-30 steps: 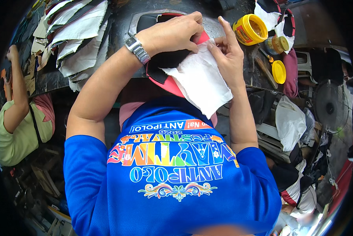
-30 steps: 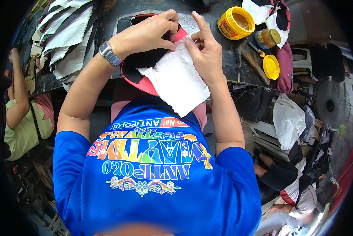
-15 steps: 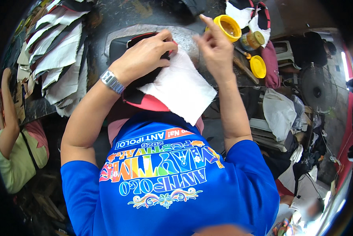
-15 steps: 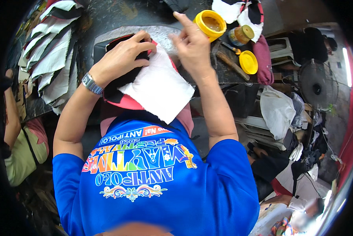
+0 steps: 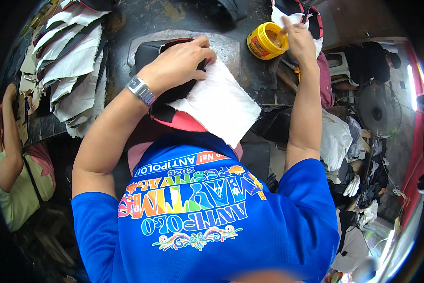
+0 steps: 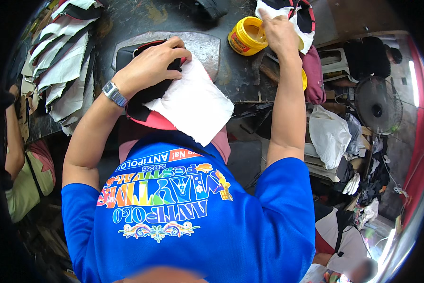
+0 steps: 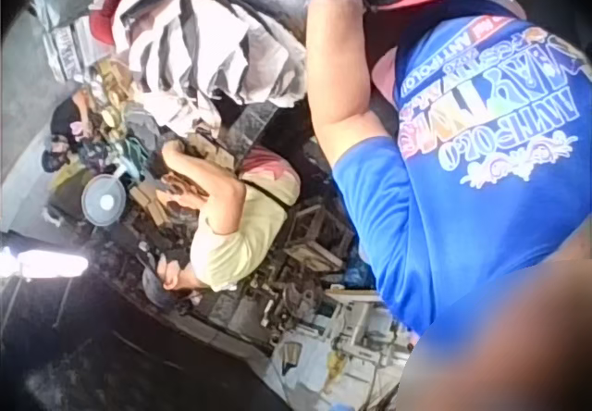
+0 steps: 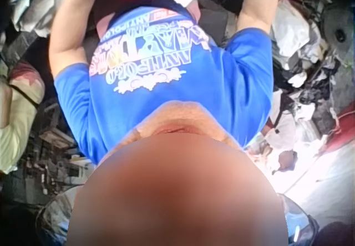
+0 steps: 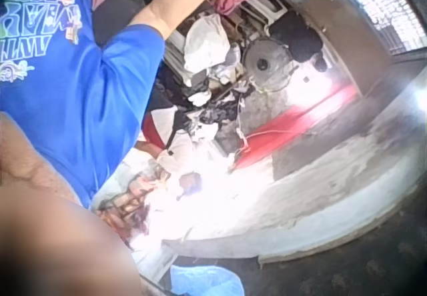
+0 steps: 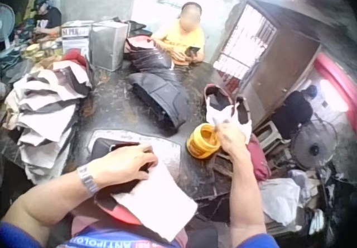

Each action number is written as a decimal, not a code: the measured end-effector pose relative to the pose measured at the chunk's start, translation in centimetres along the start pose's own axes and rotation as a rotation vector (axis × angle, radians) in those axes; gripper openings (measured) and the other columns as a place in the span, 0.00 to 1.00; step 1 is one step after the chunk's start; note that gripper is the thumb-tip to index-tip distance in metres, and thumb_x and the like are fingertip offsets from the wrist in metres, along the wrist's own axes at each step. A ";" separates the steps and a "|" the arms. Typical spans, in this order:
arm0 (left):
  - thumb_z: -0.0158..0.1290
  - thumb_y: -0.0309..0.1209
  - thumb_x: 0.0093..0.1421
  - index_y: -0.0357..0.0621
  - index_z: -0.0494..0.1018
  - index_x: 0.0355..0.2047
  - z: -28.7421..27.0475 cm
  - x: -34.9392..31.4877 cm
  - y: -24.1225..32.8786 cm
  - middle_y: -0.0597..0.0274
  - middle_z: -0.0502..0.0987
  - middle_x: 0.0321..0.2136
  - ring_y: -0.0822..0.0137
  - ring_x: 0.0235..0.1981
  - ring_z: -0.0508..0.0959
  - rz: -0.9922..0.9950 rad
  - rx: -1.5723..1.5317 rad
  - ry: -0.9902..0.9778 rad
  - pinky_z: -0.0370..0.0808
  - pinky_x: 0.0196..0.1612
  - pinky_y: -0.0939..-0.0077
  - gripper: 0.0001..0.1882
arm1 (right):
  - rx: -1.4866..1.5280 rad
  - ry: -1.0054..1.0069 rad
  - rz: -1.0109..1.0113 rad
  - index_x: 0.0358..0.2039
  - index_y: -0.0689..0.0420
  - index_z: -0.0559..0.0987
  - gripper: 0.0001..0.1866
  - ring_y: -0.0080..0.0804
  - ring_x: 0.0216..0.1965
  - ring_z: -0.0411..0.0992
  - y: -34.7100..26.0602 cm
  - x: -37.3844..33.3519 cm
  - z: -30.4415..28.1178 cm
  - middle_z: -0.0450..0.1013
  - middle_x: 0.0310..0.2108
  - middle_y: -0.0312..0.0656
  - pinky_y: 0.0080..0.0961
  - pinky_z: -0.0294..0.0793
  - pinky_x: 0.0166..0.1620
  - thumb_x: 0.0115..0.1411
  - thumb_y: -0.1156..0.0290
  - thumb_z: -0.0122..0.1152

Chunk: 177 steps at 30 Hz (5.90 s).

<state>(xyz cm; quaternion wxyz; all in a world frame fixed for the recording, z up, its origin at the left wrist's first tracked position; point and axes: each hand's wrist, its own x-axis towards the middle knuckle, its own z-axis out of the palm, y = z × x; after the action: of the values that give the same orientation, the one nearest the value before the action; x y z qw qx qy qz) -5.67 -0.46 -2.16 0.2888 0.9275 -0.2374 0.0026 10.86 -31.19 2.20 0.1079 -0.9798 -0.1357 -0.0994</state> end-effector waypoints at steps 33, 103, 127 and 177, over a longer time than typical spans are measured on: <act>0.64 0.24 0.55 0.34 0.73 0.42 1.1 -0.3 -1.0 0.53 0.72 0.46 0.53 0.43 0.81 0.048 -0.031 0.140 0.79 0.48 0.62 0.16 | 0.271 -0.145 -0.331 0.69 0.38 0.72 0.31 0.55 0.77 0.44 -9.7 -16.1 8.3 0.52 0.76 0.49 0.63 0.42 0.73 0.69 0.43 0.55; 0.63 0.30 0.55 0.50 0.73 0.59 4.0 -4.5 -0.6 0.52 0.79 0.48 0.52 0.42 0.84 0.024 0.081 0.488 0.83 0.42 0.62 0.30 | 0.775 -0.219 -0.573 0.53 0.59 0.82 0.20 0.29 0.46 0.81 -12.0 -12.8 4.7 0.83 0.46 0.41 0.25 0.77 0.53 0.60 0.86 0.60; 0.61 0.36 0.60 0.53 0.81 0.35 6.1 0.0 -1.0 0.71 0.81 0.37 0.64 0.33 0.82 0.018 0.289 0.539 0.78 0.41 0.67 0.05 | 0.696 -0.193 -0.522 0.58 0.62 0.76 0.24 0.31 0.47 0.80 -9.8 -6.7 5.4 0.80 0.47 0.43 0.27 0.78 0.55 0.62 0.87 0.47; 0.56 0.19 0.53 0.41 0.75 0.53 5.3 -4.7 -2.1 0.45 0.77 0.51 0.45 0.51 0.79 0.079 -0.017 0.500 0.77 0.57 0.56 0.24 | 0.947 -0.237 -0.648 0.40 0.54 0.89 0.20 0.49 0.63 0.65 -9.2 -15.9 6.5 0.73 0.58 0.54 0.44 0.57 0.68 0.60 0.52 0.65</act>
<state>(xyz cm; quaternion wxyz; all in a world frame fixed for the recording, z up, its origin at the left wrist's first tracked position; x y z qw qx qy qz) -9.61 0.24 -8.33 0.3459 0.8855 -0.1946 0.2414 -5.73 -24.87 -5.86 0.4822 -0.7378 -0.4692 0.0544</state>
